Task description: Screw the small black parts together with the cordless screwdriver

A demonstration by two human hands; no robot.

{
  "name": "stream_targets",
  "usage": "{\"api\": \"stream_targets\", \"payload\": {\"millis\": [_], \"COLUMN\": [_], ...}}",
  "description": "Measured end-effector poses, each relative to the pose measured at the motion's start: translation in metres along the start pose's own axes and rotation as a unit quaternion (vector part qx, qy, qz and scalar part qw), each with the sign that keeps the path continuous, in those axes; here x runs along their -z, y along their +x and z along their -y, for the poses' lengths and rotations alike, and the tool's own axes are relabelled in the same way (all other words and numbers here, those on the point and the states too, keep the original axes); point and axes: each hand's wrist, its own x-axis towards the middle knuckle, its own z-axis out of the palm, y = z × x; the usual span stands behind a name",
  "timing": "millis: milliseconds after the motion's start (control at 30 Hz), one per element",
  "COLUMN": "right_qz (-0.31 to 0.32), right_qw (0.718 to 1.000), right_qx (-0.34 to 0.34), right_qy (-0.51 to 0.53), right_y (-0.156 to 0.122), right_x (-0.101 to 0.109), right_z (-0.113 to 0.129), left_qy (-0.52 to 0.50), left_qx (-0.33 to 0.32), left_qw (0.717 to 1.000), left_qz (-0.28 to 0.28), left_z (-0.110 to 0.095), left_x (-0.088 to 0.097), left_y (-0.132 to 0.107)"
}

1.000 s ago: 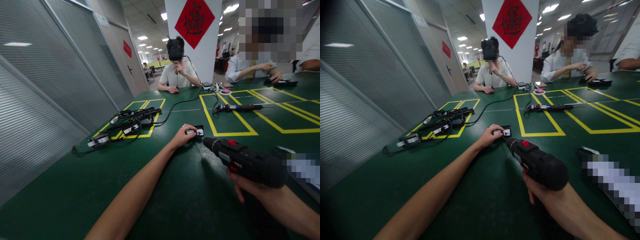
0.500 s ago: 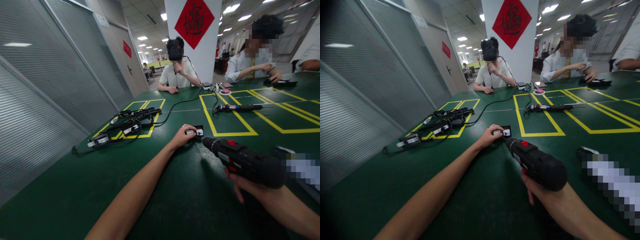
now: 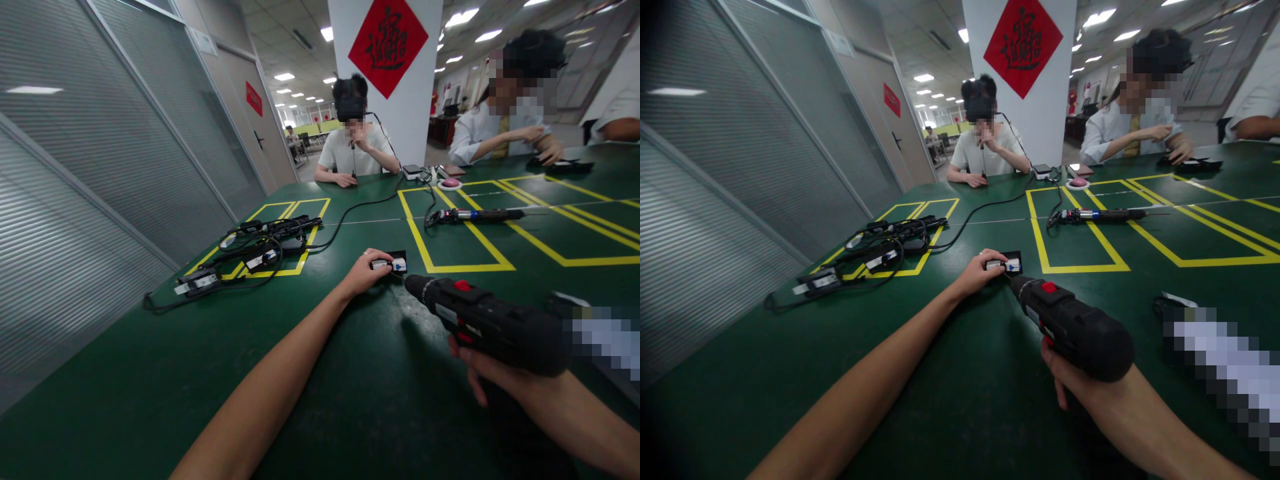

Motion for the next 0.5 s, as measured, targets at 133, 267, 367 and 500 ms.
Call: {"api": "stream_targets", "payload": {"millis": [133,267,367,500], "right_qz": [0.033,0.017,0.009,0.043], "right_qw": [0.999,0.999,0.999,0.997], "right_qx": [-0.002,-0.002,0.016,0.018], "right_qy": [-0.028,-0.035,-0.046,-0.061], "right_y": [0.002,-0.004,-0.005,-0.002], "right_x": [0.001,0.002,0.003,0.004], "right_z": [-0.003,0.008,0.013,0.01], "left_qy": [0.003,0.001,-0.003,-0.006], "left_qx": [0.004,0.012,0.004,-0.004], "left_qw": [1.0,1.0,1.0,1.0], "left_qz": [-0.002,-0.003,-0.003,-0.002], "left_z": [0.003,0.003,0.003,0.005], "left_x": [-0.001,-0.002,-0.001,-0.001], "left_y": [0.001,0.001,0.0,0.0]}}
